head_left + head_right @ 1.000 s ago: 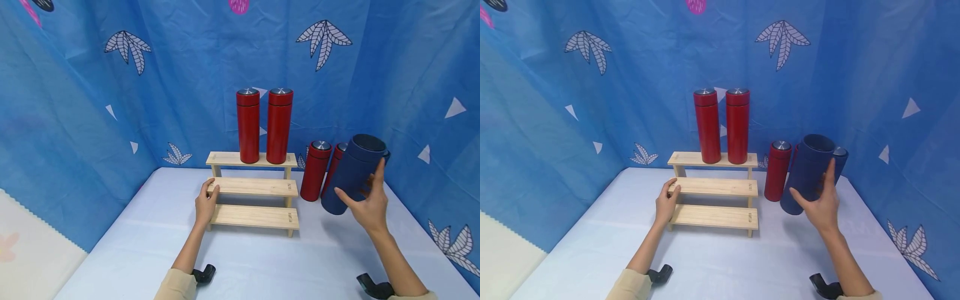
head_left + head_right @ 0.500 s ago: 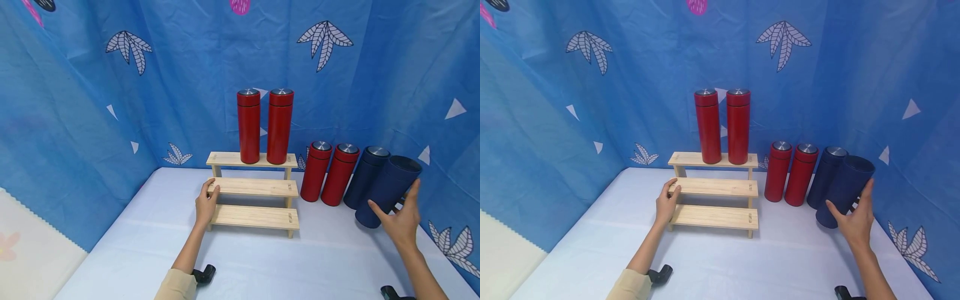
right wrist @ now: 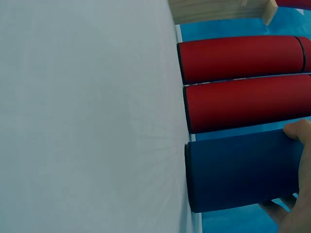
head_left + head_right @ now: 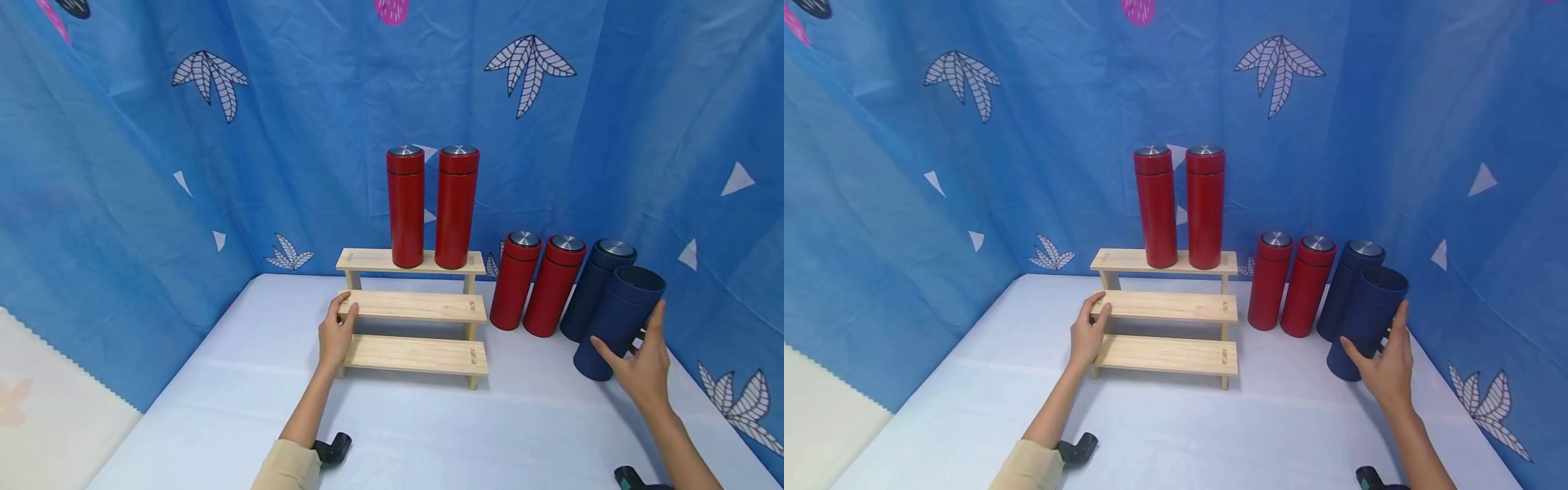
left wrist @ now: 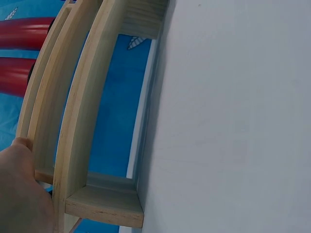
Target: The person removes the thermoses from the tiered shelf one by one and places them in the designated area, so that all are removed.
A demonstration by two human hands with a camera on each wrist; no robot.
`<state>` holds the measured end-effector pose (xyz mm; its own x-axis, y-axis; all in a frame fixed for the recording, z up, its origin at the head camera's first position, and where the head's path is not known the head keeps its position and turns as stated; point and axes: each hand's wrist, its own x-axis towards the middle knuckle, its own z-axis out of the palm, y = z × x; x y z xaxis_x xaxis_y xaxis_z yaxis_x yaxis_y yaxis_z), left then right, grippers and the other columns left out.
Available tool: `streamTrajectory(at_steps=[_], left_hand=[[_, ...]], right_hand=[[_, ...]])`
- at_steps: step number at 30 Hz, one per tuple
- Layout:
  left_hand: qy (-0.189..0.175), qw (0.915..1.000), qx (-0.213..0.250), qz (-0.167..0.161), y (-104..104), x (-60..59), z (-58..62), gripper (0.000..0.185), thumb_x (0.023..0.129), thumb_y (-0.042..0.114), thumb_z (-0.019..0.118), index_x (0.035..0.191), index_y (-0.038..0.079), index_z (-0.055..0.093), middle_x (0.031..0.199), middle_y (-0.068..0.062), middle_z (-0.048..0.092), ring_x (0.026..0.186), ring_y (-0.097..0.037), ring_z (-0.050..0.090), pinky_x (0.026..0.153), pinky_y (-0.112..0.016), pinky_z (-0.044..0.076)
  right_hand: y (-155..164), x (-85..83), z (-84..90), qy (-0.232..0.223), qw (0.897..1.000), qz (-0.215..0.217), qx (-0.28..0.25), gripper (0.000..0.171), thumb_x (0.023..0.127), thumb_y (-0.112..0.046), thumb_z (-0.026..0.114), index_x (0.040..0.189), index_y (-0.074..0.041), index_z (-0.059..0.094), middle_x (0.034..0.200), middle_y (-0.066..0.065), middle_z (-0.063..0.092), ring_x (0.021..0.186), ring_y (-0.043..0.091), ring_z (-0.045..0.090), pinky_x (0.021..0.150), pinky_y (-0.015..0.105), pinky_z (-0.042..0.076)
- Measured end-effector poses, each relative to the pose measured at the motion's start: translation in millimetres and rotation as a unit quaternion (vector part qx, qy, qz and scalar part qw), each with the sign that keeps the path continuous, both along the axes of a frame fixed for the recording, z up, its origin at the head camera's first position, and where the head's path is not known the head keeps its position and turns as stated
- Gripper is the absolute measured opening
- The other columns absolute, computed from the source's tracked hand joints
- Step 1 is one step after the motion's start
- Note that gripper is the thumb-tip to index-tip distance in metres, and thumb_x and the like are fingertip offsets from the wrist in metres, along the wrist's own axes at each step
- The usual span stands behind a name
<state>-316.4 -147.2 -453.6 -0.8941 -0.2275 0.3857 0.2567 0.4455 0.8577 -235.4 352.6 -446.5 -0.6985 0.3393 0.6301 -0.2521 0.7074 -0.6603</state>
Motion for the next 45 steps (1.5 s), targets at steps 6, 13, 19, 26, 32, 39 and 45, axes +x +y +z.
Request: streamTrajectory(at_steps=[6,13,19,26,32,39,45], left_hand=[[-0.005,1.0,0.0,0.001,-0.2,0.0,-0.3,0.05,0.09,0.055,0.048,0.132,0.028,0.048,0.129,-0.01,0.053,0.096,-0.027,0.059,0.071,-0.041,0.047],[-0.004,1.0,0.001,-0.002,-0.3,-0.3,-0.3,0.051,0.089,0.055,0.048,0.132,0.028,0.048,0.129,-0.01,0.053,0.097,-0.028,0.058,0.072,-0.042,0.047],[0.0,1.0,0.0,-0.002,-0.5,-0.1,-0.4,0.05,0.09,0.055,0.048,0.132,0.027,0.048,0.13,-0.01,0.053,0.097,-0.027,0.058,0.073,-0.042,0.047],[-0.001,1.0,-0.003,0.001,0.2,-0.2,-0.4,0.048,0.091,0.052,0.048,0.131,0.027,0.049,0.131,-0.009,0.052,0.103,-0.028,0.057,0.077,-0.045,0.046],[-0.002,1.0,-0.005,0.002,1.0,-0.5,0.2,0.048,0.09,0.053,0.049,0.132,0.028,0.048,0.129,-0.01,0.054,0.096,-0.027,0.058,0.072,-0.042,0.046],[0.001,1.0,-0.001,-0.001,1.3,-1.0,-0.4,0.048,0.09,0.052,0.049,0.131,0.027,0.049,0.132,-0.01,0.051,0.11,-0.031,0.054,0.083,-0.047,0.045],[0.003,1.0,-0.002,0.0,0.0,-0.4,-0.9,0.048,0.091,0.052,0.049,0.131,0.027,0.049,0.13,-0.01,0.053,0.1,-0.029,0.057,0.074,-0.044,0.046]], right_hand=[[1.4,1.2,-2.4,-0.005,1.0,0.004,0.004,0.118,0.066,0.001,0.078,0.149,-0.019,-0.003,0.145,0.021,0.024,0.113,0.053,0.039,0.083,0.065,0.034],[1.8,0.1,-5.2,0.007,1.0,0.004,0.003,0.116,0.066,-0.001,0.076,0.149,-0.017,-0.003,0.146,0.02,0.022,0.116,0.05,0.037,0.091,0.062,0.03],[-4.4,1.2,9.3,0.089,0.995,-0.005,0.051,0.105,0.075,-0.042,0.071,0.147,-0.007,0.003,0.143,0.021,0.019,0.129,0.034,0.021,0.104,0.054,0.018],[-43.5,6.6,48.2,0.258,0.958,-0.044,0.119,0.079,0.081,-0.055,0.053,0.132,0.0,0.03,0.137,0.019,0.031,0.122,0.035,0.028,0.098,0.053,0.015],[-83.7,5.0,58.2,0.26,0.958,0.029,0.118,0.066,0.084,-0.048,0.056,0.124,0.003,0.046,0.129,0.023,0.043,0.118,0.036,0.036,0.097,0.047,0.023],[-122.7,-15.9,56.4,0.171,0.972,0.12,0.111,0.062,0.07,-0.008,0.072,0.127,0.0,0.049,0.13,0.017,0.045,0.118,0.032,0.037,0.088,0.036,0.034],[-152.9,-48.5,77.7,0.137,0.973,0.159,0.096,0.062,0.07,-0.002,0.075,0.126,-0.001,0.048,0.126,0.02,0.047,0.115,0.029,0.039,0.087,0.047,0.036]])
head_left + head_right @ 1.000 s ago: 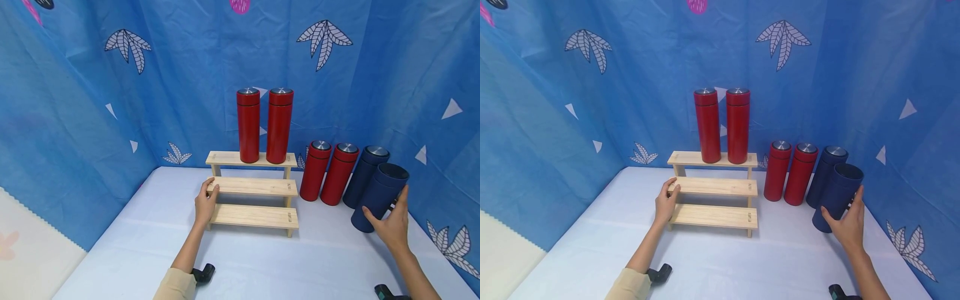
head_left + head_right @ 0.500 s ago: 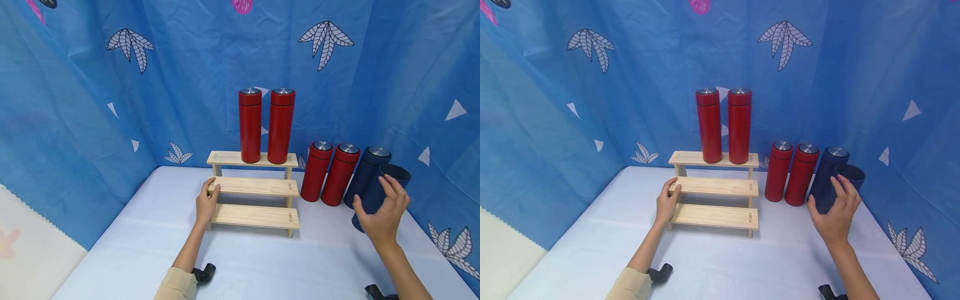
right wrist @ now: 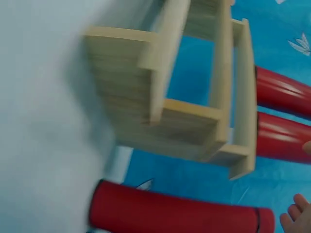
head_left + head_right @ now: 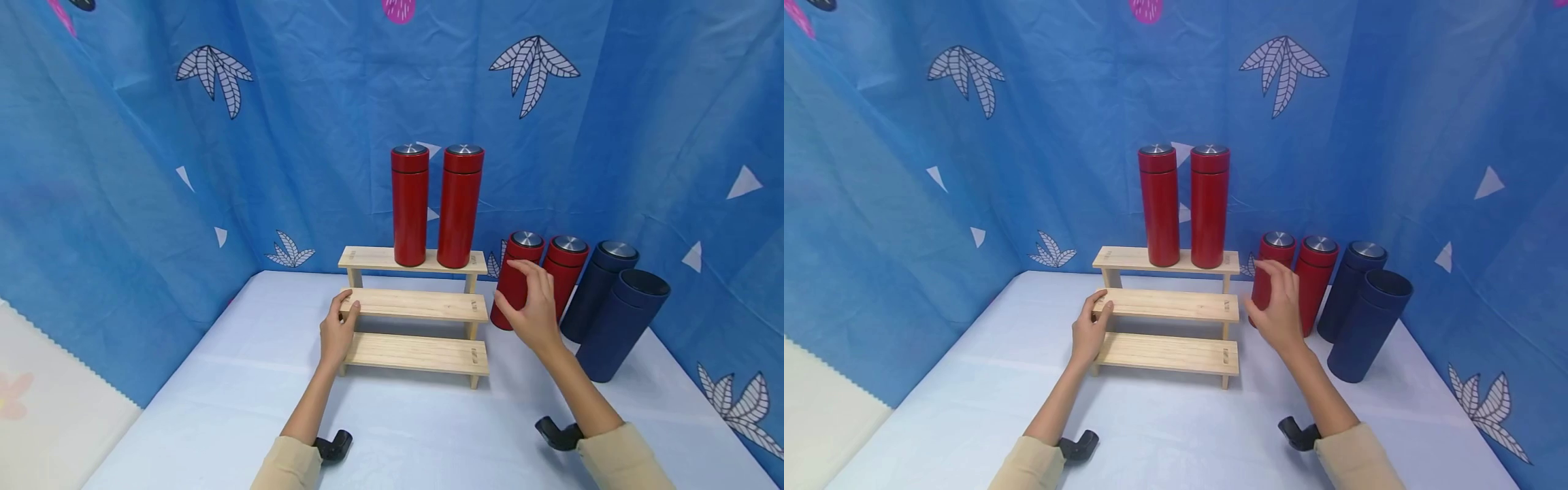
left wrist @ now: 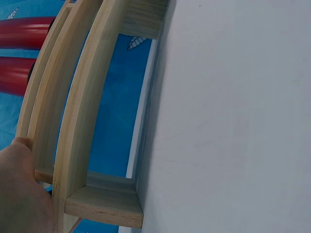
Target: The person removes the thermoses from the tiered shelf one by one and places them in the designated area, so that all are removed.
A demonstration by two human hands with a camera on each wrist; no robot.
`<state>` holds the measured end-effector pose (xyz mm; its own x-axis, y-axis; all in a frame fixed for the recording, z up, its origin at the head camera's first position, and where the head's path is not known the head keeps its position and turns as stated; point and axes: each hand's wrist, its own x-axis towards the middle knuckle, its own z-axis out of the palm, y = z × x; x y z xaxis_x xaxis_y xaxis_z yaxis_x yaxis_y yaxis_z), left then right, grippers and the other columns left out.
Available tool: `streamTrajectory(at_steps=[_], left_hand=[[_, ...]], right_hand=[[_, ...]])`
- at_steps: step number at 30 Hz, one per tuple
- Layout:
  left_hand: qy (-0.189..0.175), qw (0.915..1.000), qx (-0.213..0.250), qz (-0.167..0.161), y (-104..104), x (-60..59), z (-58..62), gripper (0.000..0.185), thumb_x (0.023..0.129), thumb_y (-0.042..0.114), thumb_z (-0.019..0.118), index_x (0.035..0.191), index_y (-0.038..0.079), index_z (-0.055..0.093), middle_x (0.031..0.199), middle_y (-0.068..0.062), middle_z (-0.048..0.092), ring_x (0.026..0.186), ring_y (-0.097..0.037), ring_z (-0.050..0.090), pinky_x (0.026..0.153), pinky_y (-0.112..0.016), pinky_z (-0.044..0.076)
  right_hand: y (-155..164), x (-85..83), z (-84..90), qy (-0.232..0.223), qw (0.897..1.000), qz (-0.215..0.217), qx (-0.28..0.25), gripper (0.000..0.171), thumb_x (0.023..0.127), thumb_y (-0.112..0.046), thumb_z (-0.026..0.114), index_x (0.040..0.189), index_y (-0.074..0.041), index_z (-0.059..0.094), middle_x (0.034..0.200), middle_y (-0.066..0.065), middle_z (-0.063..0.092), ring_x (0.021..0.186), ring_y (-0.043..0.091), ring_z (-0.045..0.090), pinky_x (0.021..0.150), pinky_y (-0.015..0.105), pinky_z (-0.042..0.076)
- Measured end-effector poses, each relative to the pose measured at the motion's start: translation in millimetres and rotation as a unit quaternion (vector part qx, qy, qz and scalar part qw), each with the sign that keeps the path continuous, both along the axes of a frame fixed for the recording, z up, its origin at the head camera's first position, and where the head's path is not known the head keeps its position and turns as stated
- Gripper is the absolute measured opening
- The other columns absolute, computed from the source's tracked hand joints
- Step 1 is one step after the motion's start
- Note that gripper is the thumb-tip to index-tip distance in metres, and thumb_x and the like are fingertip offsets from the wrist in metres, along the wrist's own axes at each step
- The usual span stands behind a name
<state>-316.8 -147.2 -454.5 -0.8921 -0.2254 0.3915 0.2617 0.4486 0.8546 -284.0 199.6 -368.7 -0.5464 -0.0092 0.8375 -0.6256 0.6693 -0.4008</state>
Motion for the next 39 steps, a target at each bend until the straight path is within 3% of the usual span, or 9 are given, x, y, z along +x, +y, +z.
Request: streamTrajectory(at_steps=[6,12,18,22,30,36,39], left_hand=[[-0.004,1.0,-0.003,0.005,-2.4,0.6,-1.5,0.048,0.091,0.053,0.048,0.132,0.028,0.048,0.13,-0.009,0.053,0.096,-0.028,0.058,0.072,-0.042,0.046],[-0.001,1.0,-0.005,0.007,-2.7,0.2,-2.2,0.048,0.09,0.053,0.048,0.132,0.029,0.048,0.127,-0.009,0.055,0.083,-0.025,0.055,0.064,-0.035,0.042],[0.002,1.0,-0.002,0.002,-1.0,-0.3,-1.3,0.048,0.09,0.053,0.048,0.131,0.028,0.049,0.125,-0.01,0.056,0.079,-0.024,0.054,0.062,-0.033,0.041],[0.003,1.0,-0.004,0.005,-0.1,-1.2,-1.4,0.047,0.09,0.053,0.048,0.131,0.029,0.049,0.125,-0.01,0.056,0.083,-0.024,0.056,0.064,-0.033,0.042],[0.001,1.0,-0.007,0.002,0.5,0.0,-2.1,0.048,0.091,0.052,0.049,0.132,0.027,0.049,0.126,-0.01,0.055,0.086,-0.025,0.057,0.065,-0.036,0.043],[0.002,1.0,-0.004,0.004,-0.4,-1.8,-2.4,0.048,0.09,0.054,0.048,0.131,0.029,0.049,0.126,-0.01,0.056,0.084,-0.024,0.056,0.065,-0.036,0.043],[0.004,1.0,-0.004,0.003,-0.6,-2.1,-2.3,0.048,0.09,0.055,0.048,0.131,0.03,0.049,0.124,-0.009,0.057,0.078,-0.024,0.054,0.062,-0.034,0.041]], right_hand=[[-25.5,-33.7,40.1,-0.01,0.999,0.033,-0.023,0.061,0.077,-0.007,0.073,0.13,-0.002,0.044,0.128,0.017,0.046,0.117,0.028,0.04,0.092,0.049,0.037],[-46.7,-65.6,69.8,-0.067,0.991,0.072,-0.086,0.082,0.08,-0.02,0.073,0.145,-0.014,0.023,0.138,0.013,0.037,0.124,0.028,0.038,0.097,0.046,0.036],[-58.3,-86.6,71.3,-0.127,0.976,0.129,-0.118,0.103,0.078,-0.022,0.075,0.149,-0.03,0.0,0.142,0.013,0.032,0.126,0.031,0.037,0.094,0.049,0.038],[-62.0,-91.7,66.1,-0.132,0.975,0.143,-0.109,0.106,0.079,-0.018,0.074,0.147,-0.036,-0.005,0.137,0.013,0.037,0.122,0.027,0.041,0.087,0.048,0.044],[-59.3,-75.0,54.6,-0.088,0.981,0.127,-0.114,0.102,0.078,-0.016,0.075,0.148,-0.034,0.003,0.132,0.013,0.042,0.116,0.026,0.045,0.082,0.05,0.046],[-52.1,-38.6,43.0,-0.029,0.989,0.104,-0.105,0.104,0.074,-0.011,0.078,0.15,-0.025,0.008,0.127,0.012,0.047,0.11,0.025,0.049,0.08,0.05,0.047],[-42.8,-19.3,32.6,-0.013,0.992,0.089,-0.09,0.105,0.071,-0.007,0.079,0.149,-0.02,0.011,0.122,0.013,0.05,0.108,0.026,0.051,0.082,0.042,0.048]])
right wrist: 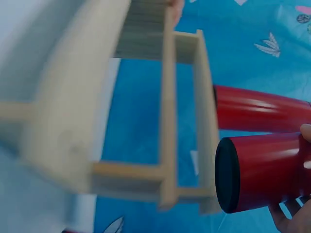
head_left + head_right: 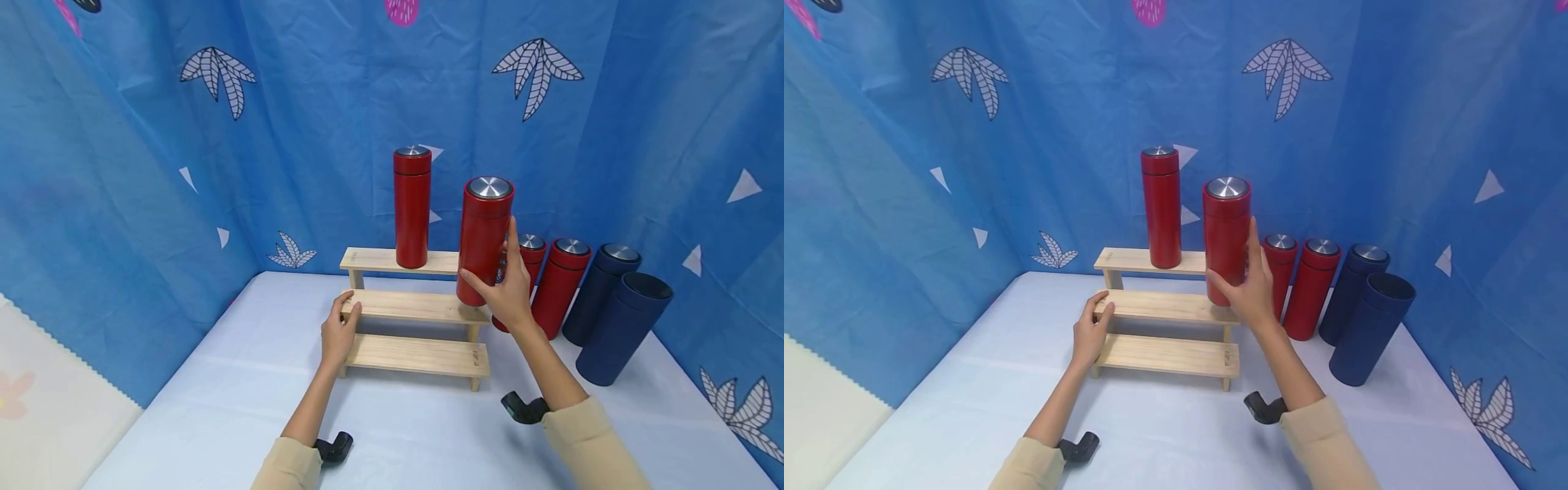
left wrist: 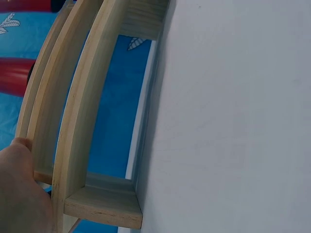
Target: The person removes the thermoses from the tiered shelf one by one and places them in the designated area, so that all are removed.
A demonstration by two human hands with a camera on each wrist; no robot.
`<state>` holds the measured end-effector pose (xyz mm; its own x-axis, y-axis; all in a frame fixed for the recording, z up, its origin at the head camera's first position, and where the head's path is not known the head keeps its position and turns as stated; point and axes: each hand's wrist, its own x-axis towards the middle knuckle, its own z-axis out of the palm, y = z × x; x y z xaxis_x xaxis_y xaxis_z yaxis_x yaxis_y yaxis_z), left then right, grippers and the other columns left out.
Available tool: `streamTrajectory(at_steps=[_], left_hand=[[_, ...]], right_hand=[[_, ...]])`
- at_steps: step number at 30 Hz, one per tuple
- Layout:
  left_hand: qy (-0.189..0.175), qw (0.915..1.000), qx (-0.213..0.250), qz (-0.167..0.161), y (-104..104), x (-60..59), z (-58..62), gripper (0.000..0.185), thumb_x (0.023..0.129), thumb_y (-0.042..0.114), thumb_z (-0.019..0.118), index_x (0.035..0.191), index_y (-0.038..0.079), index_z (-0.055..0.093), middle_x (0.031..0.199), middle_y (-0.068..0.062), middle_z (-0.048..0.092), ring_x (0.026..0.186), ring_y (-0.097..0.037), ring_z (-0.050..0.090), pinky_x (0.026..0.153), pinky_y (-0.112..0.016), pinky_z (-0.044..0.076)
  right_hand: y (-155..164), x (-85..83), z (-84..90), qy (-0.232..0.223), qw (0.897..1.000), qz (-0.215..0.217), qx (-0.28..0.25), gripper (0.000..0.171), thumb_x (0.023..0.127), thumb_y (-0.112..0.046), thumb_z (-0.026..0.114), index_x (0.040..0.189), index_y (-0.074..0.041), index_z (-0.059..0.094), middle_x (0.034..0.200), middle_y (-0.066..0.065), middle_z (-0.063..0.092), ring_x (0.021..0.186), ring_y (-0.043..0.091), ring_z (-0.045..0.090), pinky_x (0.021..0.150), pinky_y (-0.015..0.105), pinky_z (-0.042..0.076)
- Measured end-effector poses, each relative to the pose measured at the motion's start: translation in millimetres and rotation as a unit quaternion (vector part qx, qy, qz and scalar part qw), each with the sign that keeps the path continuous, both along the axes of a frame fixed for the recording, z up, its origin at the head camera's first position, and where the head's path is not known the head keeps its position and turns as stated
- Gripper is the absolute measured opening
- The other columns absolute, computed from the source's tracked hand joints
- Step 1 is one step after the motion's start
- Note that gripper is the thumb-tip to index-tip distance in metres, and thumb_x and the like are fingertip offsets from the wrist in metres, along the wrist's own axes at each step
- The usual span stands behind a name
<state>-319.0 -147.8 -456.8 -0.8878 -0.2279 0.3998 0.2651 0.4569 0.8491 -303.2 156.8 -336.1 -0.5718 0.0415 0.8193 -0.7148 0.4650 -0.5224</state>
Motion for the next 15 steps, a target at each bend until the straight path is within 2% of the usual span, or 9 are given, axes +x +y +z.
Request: streamTrajectory(at_steps=[5,10,12,15], left_hand=[[-0.001,1.0,-0.003,0.004,0.4,0.4,0.4,0.047,0.09,0.053,0.048,0.131,0.029,0.049,0.126,-0.009,0.056,0.082,-0.023,0.054,0.063,-0.034,0.041],[-0.001,1.0,-0.001,0.001,1.2,0.2,-0.3,0.047,0.091,0.053,0.048,0.131,0.029,0.049,0.127,-0.009,0.055,0.085,-0.024,0.056,0.065,-0.035,0.043],[0.001,1.0,-0.001,0.002,1.5,-0.1,-0.3,0.047,0.09,0.053,0.048,0.131,0.029,0.049,0.127,-0.009,0.055,0.086,-0.024,0.056,0.066,-0.035,0.043],[0.003,1.0,0.001,0.001,1.2,-0.9,0.0,0.047,0.09,0.054,0.048,0.131,0.029,0.049,0.127,-0.009,0.055,0.087,-0.025,0.057,0.067,-0.037,0.044]], right_hand=[[22.9,29.7,-17.2,0.008,1.0,-0.027,0.013,0.105,0.066,0.005,0.079,0.148,-0.009,0.013,0.12,0.018,0.05,0.107,0.025,0.051,0.085,0.019,0.042],[45.5,60.5,-23.6,-0.009,0.998,-0.063,0.008,0.104,0.067,0.012,0.075,0.147,-0.005,0.009,0.124,0.025,0.044,0.112,0.003,0.044,0.085,0.013,0.038],[62.2,59.6,-38.2,-0.036,0.996,-0.087,0.003,0.108,0.068,0.01,0.076,0.148,-0.01,0.007,0.128,0.022,0.043,0.113,0.001,0.043,0.084,0.012,0.038],[85.2,55.3,-61.7,-0.086,0.989,-0.121,-0.012,0.111,0.07,0.003,0.077,0.15,-0.019,0.003,0.131,0.017,0.043,0.116,0.011,0.045,0.085,0.014,0.039]])
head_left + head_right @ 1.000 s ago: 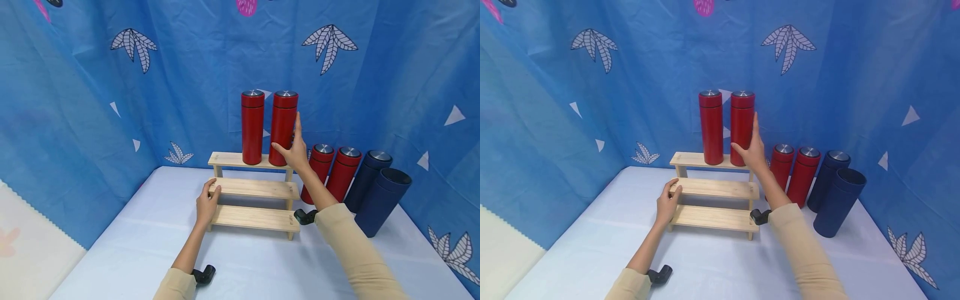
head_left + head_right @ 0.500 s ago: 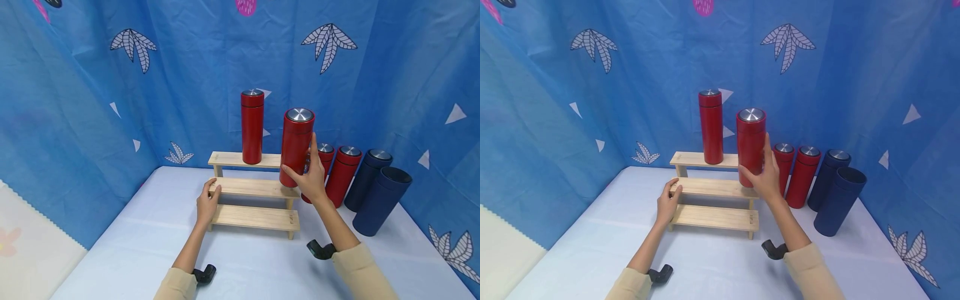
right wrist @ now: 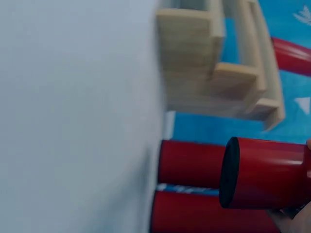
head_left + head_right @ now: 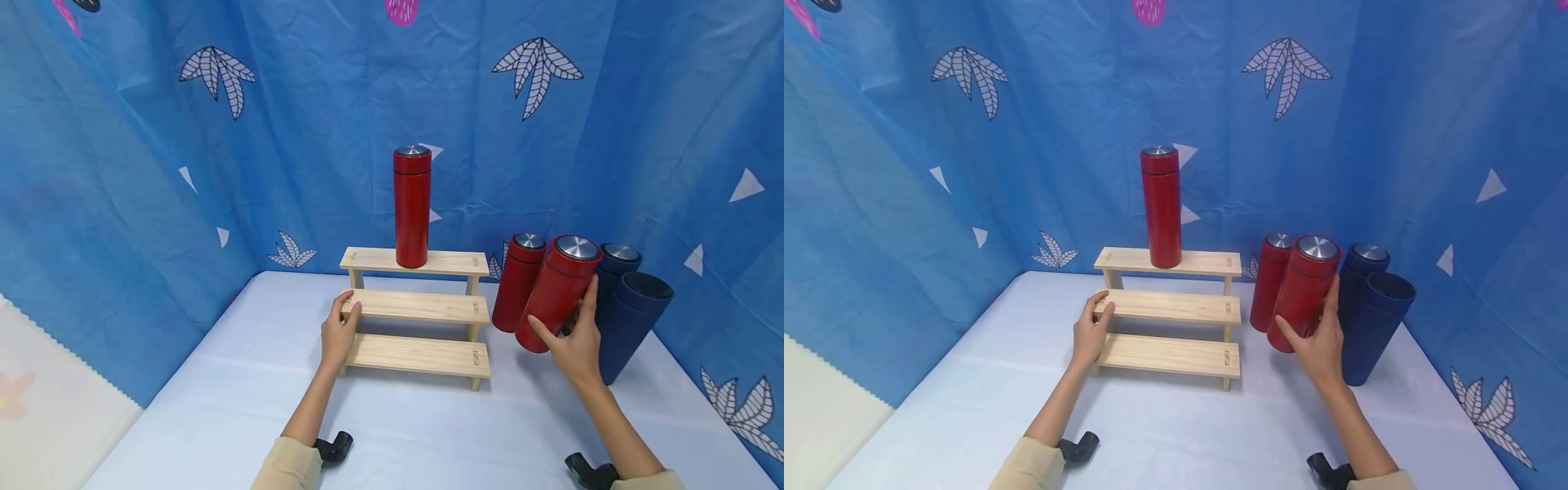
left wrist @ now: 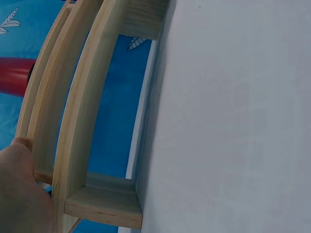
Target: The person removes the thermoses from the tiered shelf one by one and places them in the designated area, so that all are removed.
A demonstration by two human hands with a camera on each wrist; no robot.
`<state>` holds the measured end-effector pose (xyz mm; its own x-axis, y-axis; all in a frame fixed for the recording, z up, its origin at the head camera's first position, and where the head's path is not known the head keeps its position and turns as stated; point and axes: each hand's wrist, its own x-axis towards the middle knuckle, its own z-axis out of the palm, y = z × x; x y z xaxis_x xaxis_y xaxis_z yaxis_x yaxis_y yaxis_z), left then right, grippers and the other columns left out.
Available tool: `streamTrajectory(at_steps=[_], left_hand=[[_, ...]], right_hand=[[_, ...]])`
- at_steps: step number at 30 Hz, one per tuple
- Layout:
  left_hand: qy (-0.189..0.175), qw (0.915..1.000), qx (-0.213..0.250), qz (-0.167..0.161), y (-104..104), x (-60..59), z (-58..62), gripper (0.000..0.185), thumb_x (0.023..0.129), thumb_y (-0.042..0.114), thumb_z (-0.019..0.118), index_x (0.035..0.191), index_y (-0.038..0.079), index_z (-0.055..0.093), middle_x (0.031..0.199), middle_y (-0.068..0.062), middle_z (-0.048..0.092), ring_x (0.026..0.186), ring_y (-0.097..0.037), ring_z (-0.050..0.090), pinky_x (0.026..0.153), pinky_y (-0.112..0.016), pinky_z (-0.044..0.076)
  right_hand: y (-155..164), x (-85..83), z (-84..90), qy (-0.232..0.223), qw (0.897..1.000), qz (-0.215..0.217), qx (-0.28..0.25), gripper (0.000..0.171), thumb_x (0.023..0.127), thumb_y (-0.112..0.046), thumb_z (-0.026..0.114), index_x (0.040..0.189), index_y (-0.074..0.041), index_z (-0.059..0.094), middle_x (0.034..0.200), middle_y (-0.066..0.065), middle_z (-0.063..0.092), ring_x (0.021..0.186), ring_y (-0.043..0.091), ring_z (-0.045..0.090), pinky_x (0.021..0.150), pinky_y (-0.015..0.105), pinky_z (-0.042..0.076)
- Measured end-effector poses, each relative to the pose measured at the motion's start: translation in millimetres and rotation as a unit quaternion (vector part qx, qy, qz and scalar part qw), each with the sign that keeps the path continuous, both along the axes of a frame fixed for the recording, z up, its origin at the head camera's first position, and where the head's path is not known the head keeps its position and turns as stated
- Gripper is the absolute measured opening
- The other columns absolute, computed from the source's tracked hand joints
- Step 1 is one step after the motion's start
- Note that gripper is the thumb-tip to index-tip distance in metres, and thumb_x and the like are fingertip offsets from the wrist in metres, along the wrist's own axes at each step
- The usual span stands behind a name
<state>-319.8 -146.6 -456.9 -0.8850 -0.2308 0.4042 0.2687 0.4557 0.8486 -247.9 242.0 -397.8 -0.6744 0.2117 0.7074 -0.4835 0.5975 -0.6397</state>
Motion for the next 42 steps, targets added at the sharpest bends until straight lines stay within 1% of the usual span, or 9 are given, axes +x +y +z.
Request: streamTrajectory(at_steps=[2,5,7,11,21,34,38,40,42], left_hand=[[0.0,1.0,0.001,-0.001,-0.2,0.5,0.9,0.047,0.09,0.054,0.048,0.131,0.029,0.049,0.128,-0.009,0.055,0.088,-0.025,0.057,0.068,-0.038,0.044],[0.001,1.0,0.002,0.0,-0.5,1.0,1.8,0.047,0.09,0.053,0.049,0.131,0.029,0.049,0.128,-0.008,0.054,0.086,-0.024,0.056,0.067,-0.037,0.044],[0.001,1.0,0.002,0.0,-0.4,1.9,2.3,0.046,0.091,0.052,0.049,0.131,0.029,0.049,0.124,-0.009,0.057,0.078,-0.024,0.053,0.062,-0.035,0.041],[0.0,1.0,0.0,0.001,0.2,2.2,2.5,0.047,0.091,0.052,0.049,0.131,0.028,0.049,0.122,-0.009,0.058,0.076,-0.023,0.053,0.061,-0.032,0.04],[-0.001,1.0,0.004,-0.004,0.9,2.2,1.7,0.048,0.091,0.053,0.049,0.131,0.028,0.049,0.13,-0.009,0.053,0.097,-0.027,0.058,0.073,-0.043,0.046],[-0.001,1.0,0.005,-0.005,0.3,1.7,1.4,0.049,0.09,0.054,0.049,0.131,0.027,0.049,0.132,-0.009,0.051,0.11,-0.031,0.054,0.081,-0.048,0.045],[-0.001,1.0,0.004,-0.003,0.3,1.2,1.4,0.049,0.09,0.054,0.048,0.131,0.028,0.049,0.131,-0.008,0.052,0.107,-0.03,0.056,0.079,-0.046,0.046],[-0.001,1.0,0.006,-0.004,0.3,1.5,1.5,0.049,0.09,0.054,0.048,0.131,0.027,0.049,0.13,-0.008,0.053,0.102,-0.029,0.057,0.076,-0.045,0.047],[-0.001,1.0,0.006,-0.003,0.2,1.4,1.4,0.048,0.09,0.054,0.048,0.131,0.028,0.049,0.13,-0.008,0.053,0.1,-0.028,0.058,0.075,-0.045,0.047]], right_hand=[[13.6,-4.4,-16.0,-0.028,0.999,-0.017,-0.011,0.112,0.071,-0.001,0.078,0.15,-0.023,0.001,0.133,0.014,0.042,0.117,0.023,0.045,0.085,0.016,0.04],[21.6,-2.4,-26.2,-0.05,0.998,-0.03,-0.014,0.113,0.071,-0.002,0.078,0.149,-0.024,-0.001,0.135,0.015,0.04,0.118,0.031,0.043,0.087,0.02,0.041],[26.0,-3.0,-31.9,-0.057,0.998,-0.031,-0.01,0.113,0.071,-0.002,0.078,0.149,-0.023,-0.001,0.137,0.016,0.038,0.119,0.033,0.041,0.09,0.029,0.042],[33.3,-5.4,-42.1,-0.076,0.997,-0.029,-0.014,0.114,0.072,0.0,0.077,0.149,-0.025,-0.003,0.143,0.012,0.031,0.124,0.034,0.038,0.09,0.048,0.039],[42.5,-6.1,-59.3,-0.095,0.995,-0.011,-0.012,0.116,0.072,0.003,0.076,0.149,-0.025,-0.005,0.145,0.016,0.025,0.124,0.041,0.034,0.085,0.06,0.035],[44.6,-7.6,-62.9,-0.085,0.996,-0.012,-0.008,0.116,0.071,0.003,0.076,0.149,-0.025,-0.004,0.146,0.012,0.025,0.125,0.037,0.035,0.085,0.059,0.037],[42.7,-5.6,-59.8,-0.075,0.997,-0.014,-0.012,0.115,0.071,0.004,0.076,0.149,-0.027,-0.002,0.147,0.008,0.026,0.126,0.03,0.036,0.093,0.042,0.039],[40.7,-4.5,-56.4,-0.056,0.998,-0.015,-0.01,0.113,0.071,0.005,0.075,0.149,-0.026,0.0,0.146,0.007,0.028,0.127,0.026,0.036,0.095,0.031,0.037],[37.6,-3.0,-51.0,-0.027,0.999,-0.022,-0.006,0.109,0.071,0.006,0.073,0.149,-0.024,0.004,0.146,0.008,0.028,0.129,0.023,0.033,0.098,0.027,0.034]])
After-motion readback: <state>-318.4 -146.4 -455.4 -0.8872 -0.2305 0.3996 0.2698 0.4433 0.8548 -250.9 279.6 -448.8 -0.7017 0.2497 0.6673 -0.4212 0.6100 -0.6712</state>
